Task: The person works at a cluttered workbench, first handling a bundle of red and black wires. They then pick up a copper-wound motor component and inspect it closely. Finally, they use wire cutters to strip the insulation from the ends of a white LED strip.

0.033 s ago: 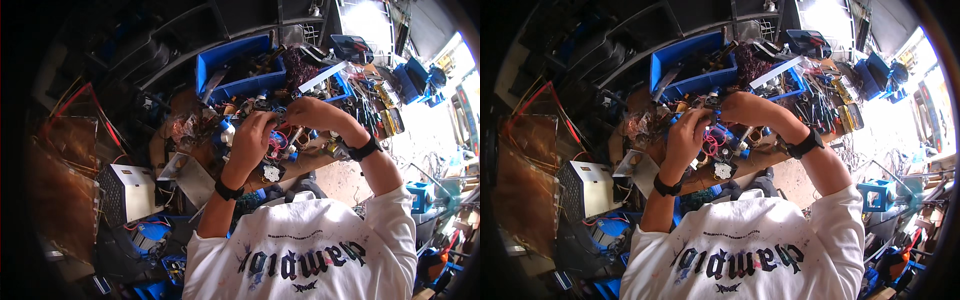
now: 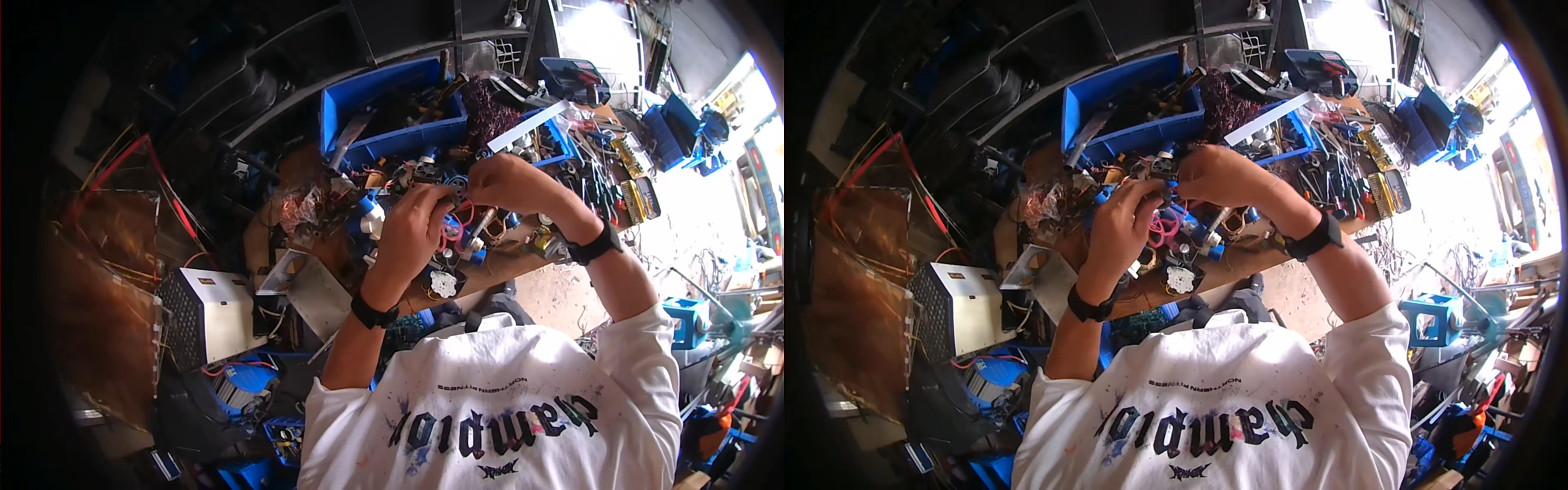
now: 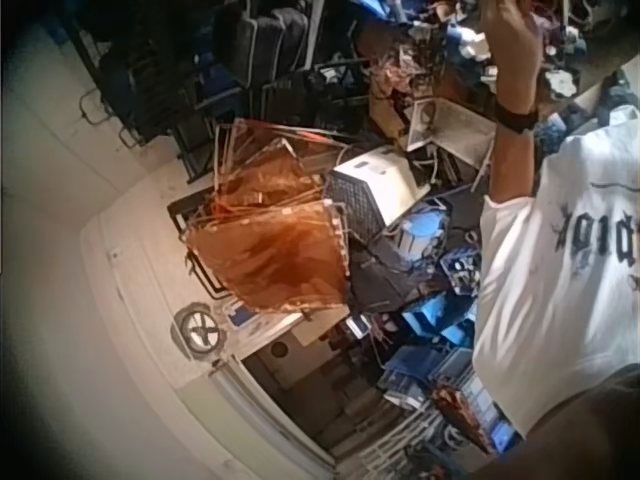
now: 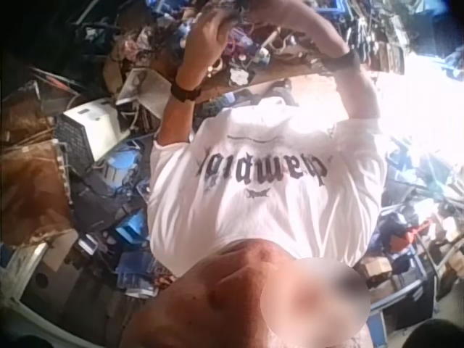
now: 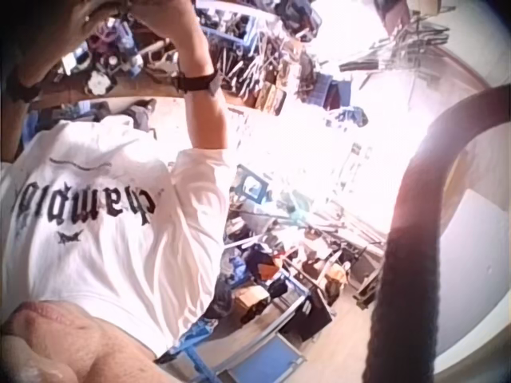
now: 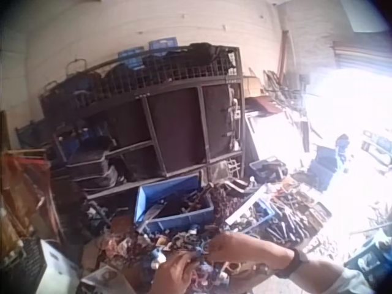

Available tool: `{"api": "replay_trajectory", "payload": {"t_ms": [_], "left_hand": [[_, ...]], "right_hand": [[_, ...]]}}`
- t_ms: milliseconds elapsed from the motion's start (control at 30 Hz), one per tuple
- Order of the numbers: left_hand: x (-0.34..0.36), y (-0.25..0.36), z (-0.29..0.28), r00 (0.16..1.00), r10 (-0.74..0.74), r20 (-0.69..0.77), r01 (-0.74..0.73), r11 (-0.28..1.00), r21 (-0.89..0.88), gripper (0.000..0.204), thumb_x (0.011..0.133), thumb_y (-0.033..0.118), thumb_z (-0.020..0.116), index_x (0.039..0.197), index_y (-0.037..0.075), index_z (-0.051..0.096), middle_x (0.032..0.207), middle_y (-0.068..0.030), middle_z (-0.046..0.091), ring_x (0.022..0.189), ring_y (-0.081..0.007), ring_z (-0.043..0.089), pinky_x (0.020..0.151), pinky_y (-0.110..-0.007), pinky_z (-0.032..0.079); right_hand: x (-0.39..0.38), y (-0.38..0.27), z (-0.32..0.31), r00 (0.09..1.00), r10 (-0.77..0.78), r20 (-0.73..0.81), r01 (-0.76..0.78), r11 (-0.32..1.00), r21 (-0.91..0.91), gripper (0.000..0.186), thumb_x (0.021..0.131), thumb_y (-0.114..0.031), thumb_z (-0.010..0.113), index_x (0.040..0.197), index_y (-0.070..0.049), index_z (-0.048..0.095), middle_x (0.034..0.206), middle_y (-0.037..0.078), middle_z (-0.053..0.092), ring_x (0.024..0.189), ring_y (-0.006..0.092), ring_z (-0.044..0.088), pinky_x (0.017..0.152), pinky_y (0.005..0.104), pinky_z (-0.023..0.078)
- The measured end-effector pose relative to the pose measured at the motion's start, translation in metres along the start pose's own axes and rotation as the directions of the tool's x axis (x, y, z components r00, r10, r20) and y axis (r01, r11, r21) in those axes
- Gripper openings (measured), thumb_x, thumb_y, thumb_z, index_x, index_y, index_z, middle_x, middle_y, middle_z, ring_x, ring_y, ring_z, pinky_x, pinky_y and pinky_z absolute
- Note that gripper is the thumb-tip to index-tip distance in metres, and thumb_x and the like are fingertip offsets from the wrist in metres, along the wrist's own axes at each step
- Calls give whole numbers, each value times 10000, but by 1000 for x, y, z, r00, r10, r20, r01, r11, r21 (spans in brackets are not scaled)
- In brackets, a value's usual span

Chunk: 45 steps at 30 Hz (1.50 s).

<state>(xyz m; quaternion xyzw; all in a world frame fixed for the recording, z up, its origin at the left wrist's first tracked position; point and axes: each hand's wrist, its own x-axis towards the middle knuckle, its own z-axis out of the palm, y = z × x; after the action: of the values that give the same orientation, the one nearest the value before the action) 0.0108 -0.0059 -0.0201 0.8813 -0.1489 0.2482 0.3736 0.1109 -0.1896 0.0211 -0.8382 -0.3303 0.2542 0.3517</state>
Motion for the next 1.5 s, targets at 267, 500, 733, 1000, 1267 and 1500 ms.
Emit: {"api": "replay_trajectory", "payload": {"t_ms": [267,500,733,1000,1267,1500], "left_hand": [[6,3,-7,998,-56,-3,56,996,-64,137,896,36,582,1030,17,606,976,-149,630,868,-350,624,738,-401,500],[5,-10,-11,996,32,-79,-31,999,12,157,881,19,597,1038,20,608,998,-152,635,895,-348,631,763,-389,510],[5,-1,-15,997,-65,-35,58,985,-162,168,883,18,595,1050,19,611,973,-152,649,872,-342,640,752,-371,506],[2,-1,-13,982,-173,74,186,948,-257,135,899,35,595,1028,6,621,939,-141,652,810,-309,645,705,-335,503],[4,-9,-15,994,-104,-36,96,978,-187,157,894,41,610,1049,20,624,934,-136,657,754,-266,643,657,-312,495],[0,0,-24,978,-205,44,210,957,-199,144,902,51,610,1042,26,630,915,-123,661,708,-233,636,624,-296,486]], "right_hand": [[4,0,5,990,136,-38,-89,810,580,160,857,-180,634,912,-35,671,844,52,678,749,169,664,670,325,529],[1,3,-8,992,69,-105,-5,856,517,241,912,-178,604,1087,-13,625,878,95,681,782,167,664,770,303,537],[-9,9,-33,997,-31,-70,75,592,803,454,850,-101,697,1258,1,527,758,10,627,650,88,598,595,205,473],[-12,18,-43,924,-225,-308,154,959,-238,225,784,-108,725,1002,-76,678,671,37,613,611,98,595,569,298,461],[-11,20,-36,923,88,-374,139,830,540,108,850,-112,709,933,-56,670,713,-35,616,658,70,562,561,245,444],[-12,20,-45,686,-402,-606,188,903,-386,156,806,-158,736,913,-59,680,778,102,665,630,210,629,604,319,491]]}}
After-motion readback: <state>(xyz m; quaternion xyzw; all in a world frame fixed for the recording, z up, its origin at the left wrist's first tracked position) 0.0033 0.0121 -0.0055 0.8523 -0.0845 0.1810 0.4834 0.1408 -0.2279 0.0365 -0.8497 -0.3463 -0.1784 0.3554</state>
